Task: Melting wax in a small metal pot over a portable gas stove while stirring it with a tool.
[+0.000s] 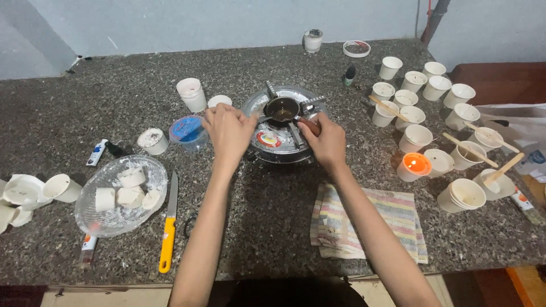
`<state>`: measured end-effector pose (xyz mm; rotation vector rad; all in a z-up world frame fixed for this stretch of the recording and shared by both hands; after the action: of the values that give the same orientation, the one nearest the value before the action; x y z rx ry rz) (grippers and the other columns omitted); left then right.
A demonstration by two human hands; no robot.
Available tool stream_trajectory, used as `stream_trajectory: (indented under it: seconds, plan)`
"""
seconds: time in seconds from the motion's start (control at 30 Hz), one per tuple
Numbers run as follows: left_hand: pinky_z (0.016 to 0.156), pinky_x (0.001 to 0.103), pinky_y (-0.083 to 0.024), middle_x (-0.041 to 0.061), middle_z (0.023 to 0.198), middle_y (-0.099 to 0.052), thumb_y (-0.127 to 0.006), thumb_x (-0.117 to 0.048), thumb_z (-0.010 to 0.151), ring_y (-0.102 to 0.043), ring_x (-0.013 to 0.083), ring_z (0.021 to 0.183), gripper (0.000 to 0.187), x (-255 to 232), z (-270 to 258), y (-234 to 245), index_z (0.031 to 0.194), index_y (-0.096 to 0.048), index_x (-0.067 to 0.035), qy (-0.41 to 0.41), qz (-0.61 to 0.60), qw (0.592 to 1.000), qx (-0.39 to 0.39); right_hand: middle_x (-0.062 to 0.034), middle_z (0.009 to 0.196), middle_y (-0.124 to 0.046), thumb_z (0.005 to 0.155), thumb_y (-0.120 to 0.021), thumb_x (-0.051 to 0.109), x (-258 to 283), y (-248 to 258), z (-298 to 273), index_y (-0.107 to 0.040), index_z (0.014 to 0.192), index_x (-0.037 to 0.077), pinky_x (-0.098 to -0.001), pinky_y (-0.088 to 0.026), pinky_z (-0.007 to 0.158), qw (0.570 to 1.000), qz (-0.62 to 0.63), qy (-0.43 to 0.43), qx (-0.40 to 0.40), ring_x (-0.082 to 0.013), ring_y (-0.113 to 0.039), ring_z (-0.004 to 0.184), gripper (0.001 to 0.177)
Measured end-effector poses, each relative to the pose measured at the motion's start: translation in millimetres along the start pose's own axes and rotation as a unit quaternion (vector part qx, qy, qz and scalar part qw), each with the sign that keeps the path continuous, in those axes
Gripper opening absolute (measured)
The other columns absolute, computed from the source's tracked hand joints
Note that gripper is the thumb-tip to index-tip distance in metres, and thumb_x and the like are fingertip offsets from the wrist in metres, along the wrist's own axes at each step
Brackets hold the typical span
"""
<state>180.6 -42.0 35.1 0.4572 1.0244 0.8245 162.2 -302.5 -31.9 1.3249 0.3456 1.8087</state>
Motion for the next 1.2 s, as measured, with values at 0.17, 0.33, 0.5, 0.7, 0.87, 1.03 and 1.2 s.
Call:
stream_trajectory:
  seconds: [0.17,0.33,0.5,0.7,0.87,1.03,1.2]
  plan:
    - [0.097,0.063,-0.038,0.012,0.100,-0.057,-0.079,-0.027,0.084,-0.050,0.0414,0.116,0.029,-3,0,-5,0.065,-0.067,-0.009,0.007,-0.055,0.998,0.010,-0.0084,0.071,-0.065,0.092,-0.077,0.050,0,2,-1,-0.066,0.090,0.013,-0.0386,-0.049,0.065,1.000,0.002,-0.006,-0.010,-0.0275,-0.067,0.071,0.039]
    - [0.099,0.055,-0.042,0.011,0.103,-0.060,-0.081,-0.034,0.085,-0.053,0.0394,0.118,0.031,1,2,-15,0.071,-0.067,-0.010,0.037,-0.162,0.985,0.039,-0.0081,0.070,-0.066,0.090,-0.078,0.051,0,1,-2,-0.067,0.090,0.014,-0.0379,-0.049,0.064,1.000,0.001,-0.003,-0.024,-0.0272,-0.067,0.070,0.039]
    - [0.097,0.058,-0.038,0.014,0.101,-0.061,-0.081,-0.035,0.087,-0.053,0.0396,0.115,0.031,2,-7,-7,0.072,-0.070,-0.010,0.054,-0.057,0.996,0.035,-0.0059,0.068,-0.068,0.089,-0.080,0.049,4,8,-7,-0.068,0.088,0.015,-0.0353,-0.050,0.063,0.999,-0.013,-0.011,-0.036,-0.0243,-0.068,0.068,0.037]
    - [0.102,0.075,-0.021,0.022,0.110,-0.055,-0.081,-0.021,0.088,-0.046,0.0479,0.119,0.034,-59,-15,18,0.109,-0.061,-0.003,-0.025,0.034,0.998,-0.055,-0.0055,0.070,-0.070,0.089,-0.077,0.055,-7,4,-1,-0.068,0.087,0.018,-0.0357,-0.052,0.062,0.999,-0.033,-0.011,-0.023,-0.0249,-0.070,0.068,0.038]
    - [0.105,0.049,-0.039,0.011,0.112,-0.064,-0.080,-0.039,0.085,-0.056,0.0305,0.115,0.037,-163,-44,-17,0.114,-0.069,-0.018,-0.206,0.037,0.956,-0.205,-0.0172,0.099,-0.070,0.098,-0.054,0.039,-21,4,-2,-0.052,0.120,0.009,-0.0417,-0.050,0.086,0.991,0.048,-0.121,0.033,-0.0325,-0.067,0.097,0.038]
    - [0.099,0.043,-0.046,0.006,0.106,-0.062,-0.070,-0.039,0.090,-0.061,0.0276,0.099,0.034,-274,-100,-88,0.116,-0.064,-0.018,-0.351,-0.141,0.924,-0.062,0.0023,0.070,-0.065,0.089,-0.064,0.067,-26,-29,7,-0.060,0.086,0.028,-0.0329,-0.048,0.077,0.976,-0.193,0.034,-0.094,-0.0181,-0.068,0.074,0.039]
    - [0.088,0.046,-0.045,0.003,0.106,-0.063,-0.079,-0.038,0.074,-0.063,0.0270,0.105,0.052,-335,-164,-164,0.120,-0.065,-0.017,-0.471,-0.227,0.847,0.091,0.0026,0.067,-0.069,0.085,-0.066,0.066,-17,-11,1,-0.060,0.085,0.028,-0.0343,-0.053,0.057,0.990,-0.098,0.026,-0.099,-0.0214,-0.073,0.064,0.039]
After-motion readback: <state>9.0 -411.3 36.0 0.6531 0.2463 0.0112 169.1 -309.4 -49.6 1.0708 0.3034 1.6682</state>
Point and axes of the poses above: each hand's wrist, its own z-axis towards the middle knuckle, its own y-axis out of the back of the hand, x = y × z, the point moved 9 cm from there along z, towards the middle knuckle
